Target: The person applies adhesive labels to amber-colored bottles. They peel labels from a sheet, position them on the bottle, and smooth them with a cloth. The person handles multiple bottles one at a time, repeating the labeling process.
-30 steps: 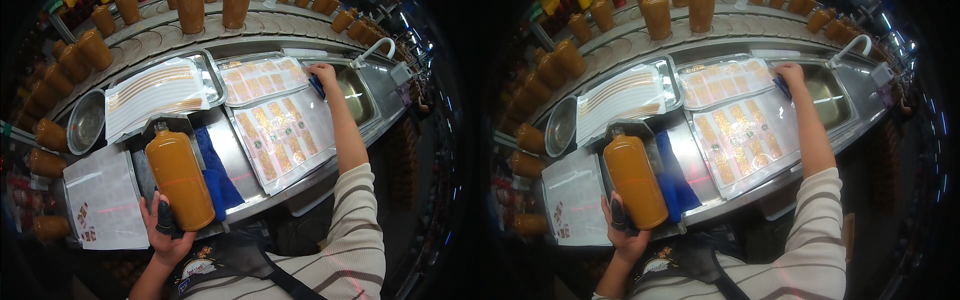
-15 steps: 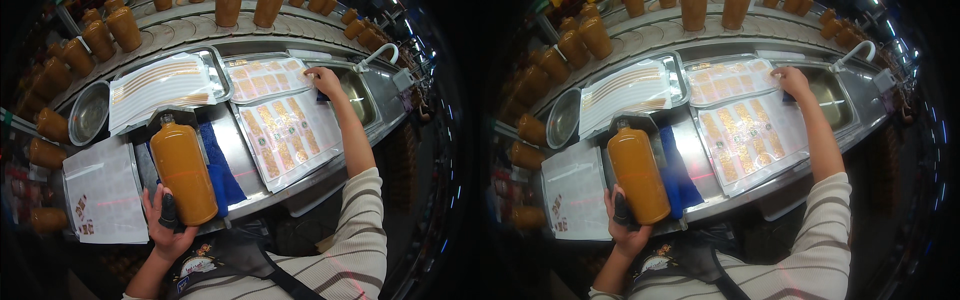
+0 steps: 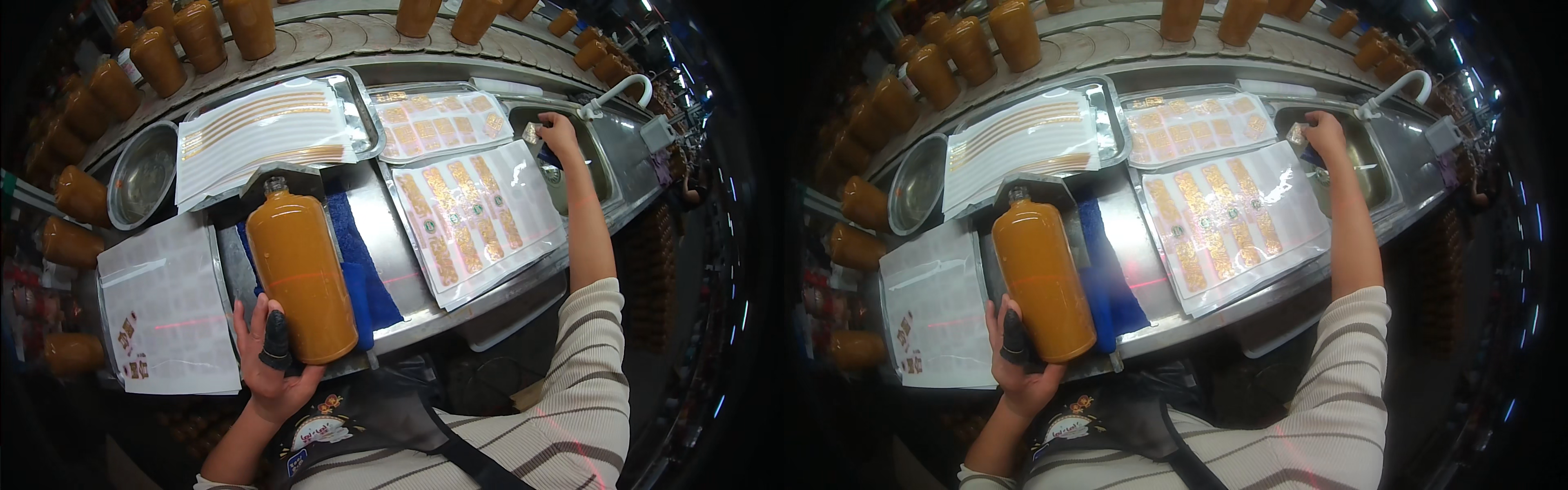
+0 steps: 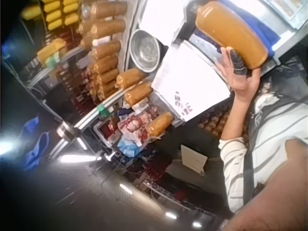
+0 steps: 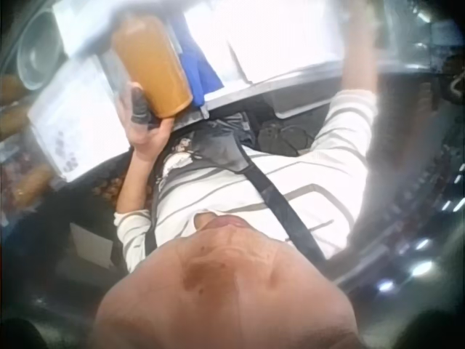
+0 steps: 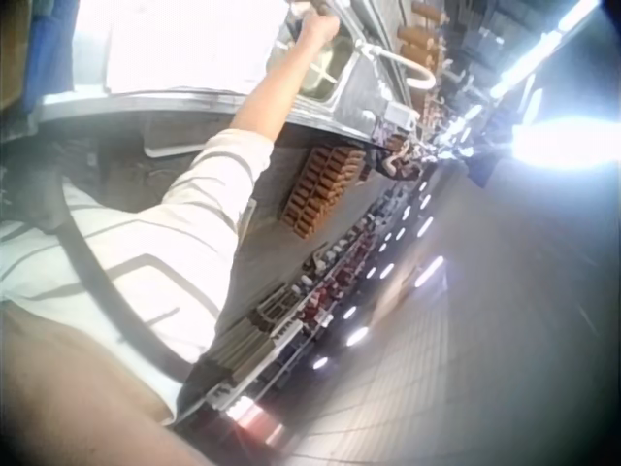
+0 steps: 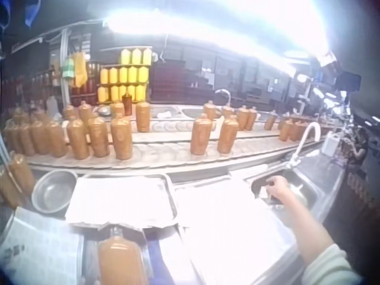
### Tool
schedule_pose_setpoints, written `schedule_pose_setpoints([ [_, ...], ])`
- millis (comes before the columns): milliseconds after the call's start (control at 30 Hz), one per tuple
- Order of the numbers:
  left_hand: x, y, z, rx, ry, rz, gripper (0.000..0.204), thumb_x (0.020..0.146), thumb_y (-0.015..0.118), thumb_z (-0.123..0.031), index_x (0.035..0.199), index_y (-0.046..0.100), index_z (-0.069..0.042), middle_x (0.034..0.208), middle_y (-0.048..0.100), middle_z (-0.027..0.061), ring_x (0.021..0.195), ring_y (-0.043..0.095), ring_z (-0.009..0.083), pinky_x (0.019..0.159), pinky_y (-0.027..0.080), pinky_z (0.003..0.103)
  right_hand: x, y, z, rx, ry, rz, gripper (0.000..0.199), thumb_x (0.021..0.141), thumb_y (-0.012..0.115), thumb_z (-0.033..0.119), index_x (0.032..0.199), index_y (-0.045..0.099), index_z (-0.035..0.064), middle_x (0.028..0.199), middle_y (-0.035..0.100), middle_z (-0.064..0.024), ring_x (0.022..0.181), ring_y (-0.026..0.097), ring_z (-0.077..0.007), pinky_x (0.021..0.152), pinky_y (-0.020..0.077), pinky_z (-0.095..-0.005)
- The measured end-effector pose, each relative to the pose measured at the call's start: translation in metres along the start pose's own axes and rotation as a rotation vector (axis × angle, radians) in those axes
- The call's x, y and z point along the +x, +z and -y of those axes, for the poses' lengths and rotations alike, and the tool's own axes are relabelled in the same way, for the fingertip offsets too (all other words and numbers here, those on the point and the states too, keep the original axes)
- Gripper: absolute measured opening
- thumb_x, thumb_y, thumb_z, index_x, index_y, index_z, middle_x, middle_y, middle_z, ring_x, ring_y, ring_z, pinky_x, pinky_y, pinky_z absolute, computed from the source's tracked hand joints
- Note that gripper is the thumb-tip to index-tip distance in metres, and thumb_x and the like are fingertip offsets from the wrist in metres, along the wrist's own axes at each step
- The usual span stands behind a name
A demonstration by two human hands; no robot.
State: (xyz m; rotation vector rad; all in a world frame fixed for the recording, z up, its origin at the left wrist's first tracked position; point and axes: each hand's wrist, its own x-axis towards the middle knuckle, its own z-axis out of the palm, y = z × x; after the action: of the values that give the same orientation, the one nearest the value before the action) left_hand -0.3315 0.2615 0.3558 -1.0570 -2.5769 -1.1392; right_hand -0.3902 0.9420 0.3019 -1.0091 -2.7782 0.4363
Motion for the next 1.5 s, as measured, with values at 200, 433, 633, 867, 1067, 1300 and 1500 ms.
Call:
schedule_pose_setpoints([
  [200,-0.002,-0.003,0.001,-0.013,-0.005,-0.012,0.088,0.072,0.084,-0.019,0.147,0.043,0.004,0.144,0.052,0.0232,0.135,0.048,0.0429,0.112,0.025,0.069,0.004,0.029,-0.058,-0.048,0.198,0.085,0.025,0.065,0.080,0.018,0.085,0.075,0.0020,0.085,0.074,-0.0187,0.079,0.072,-0.0296,0.075,0.0553,-0.0392],
  [433,0.000,-0.010,0.001,0.012,0.007,-0.009,0.088,0.072,0.085,-0.020,0.146,0.044,0.002,0.144,0.052,0.0229,0.141,0.043,0.0381,0.112,0.024,0.070,0.001,0.008,-0.043,-0.049,0.103,0.110,0.026,0.071,0.079,0.025,0.087,0.077,0.0037,0.076,0.072,-0.0113,0.069,0.068,-0.0218,0.070,0.0523,-0.0350],
  [633,0.000,-0.009,0.003,-0.118,-0.116,-0.030,0.104,0.071,0.085,-0.018,0.155,0.026,0.002,0.154,0.039,0.0233,0.143,0.038,0.0405,0.120,0.014,0.057,-0.073,-0.058,0.091,0.057,-0.132,-0.081,0.028,0.087,0.070,0.025,0.096,0.075,-0.0005,0.086,0.074,-0.0113,0.079,0.068,-0.0189,0.075,0.0508,-0.0307],
  [867,0.002,-0.002,0.008,-0.151,-0.149,0.026,0.105,0.071,0.085,-0.020,0.154,0.025,0.001,0.156,0.038,0.0218,0.136,0.046,0.0370,0.119,0.015,0.060,-0.234,-0.066,0.254,0.513,-0.368,0.175,0.009,0.086,0.077,0.009,0.090,0.074,0.0010,0.070,0.054,0.0060,0.058,0.039,0.0014,0.057,0.0338,-0.0194],
  [1067,0.000,-0.002,0.011,-0.302,-0.246,0.030,0.106,0.071,0.087,-0.022,0.155,0.025,0.000,0.156,0.037,0.0217,0.137,0.044,0.0399,0.120,0.015,0.059,-0.307,-0.075,0.351,0.647,-0.534,0.515,0.011,0.085,0.079,0.011,0.084,0.072,0.0028,0.064,0.060,0.0068,0.060,0.052,0.0013,0.080,0.0375,-0.0176],
  [1300,0.016,-0.012,0.008,-0.626,-0.359,-0.024,0.101,0.079,0.085,-0.028,0.153,0.025,0.007,0.151,0.042,0.0258,0.135,0.048,0.0307,0.116,0.030,0.045,-0.298,-0.023,0.377,0.659,-0.526,0.524,0.019,0.082,0.078,0.021,0.086,0.074,0.0024,0.074,0.053,-0.0041,0.063,0.048,-0.0125,0.059,0.0395,-0.0276],
  [1500,0.055,0.002,0.008,-0.985,-0.567,-0.185,0.062,0.090,0.076,-0.020,0.132,0.043,0.012,0.133,0.056,0.0236,0.122,0.057,0.0209,0.102,0.046,0.034,-0.292,-0.021,0.380,0.549,-0.661,0.436,0.014,0.082,0.079,0.015,0.086,0.072,0.0032,0.078,0.054,0.0032,0.058,0.041,-0.0008,0.051,0.0310,-0.0200],
])
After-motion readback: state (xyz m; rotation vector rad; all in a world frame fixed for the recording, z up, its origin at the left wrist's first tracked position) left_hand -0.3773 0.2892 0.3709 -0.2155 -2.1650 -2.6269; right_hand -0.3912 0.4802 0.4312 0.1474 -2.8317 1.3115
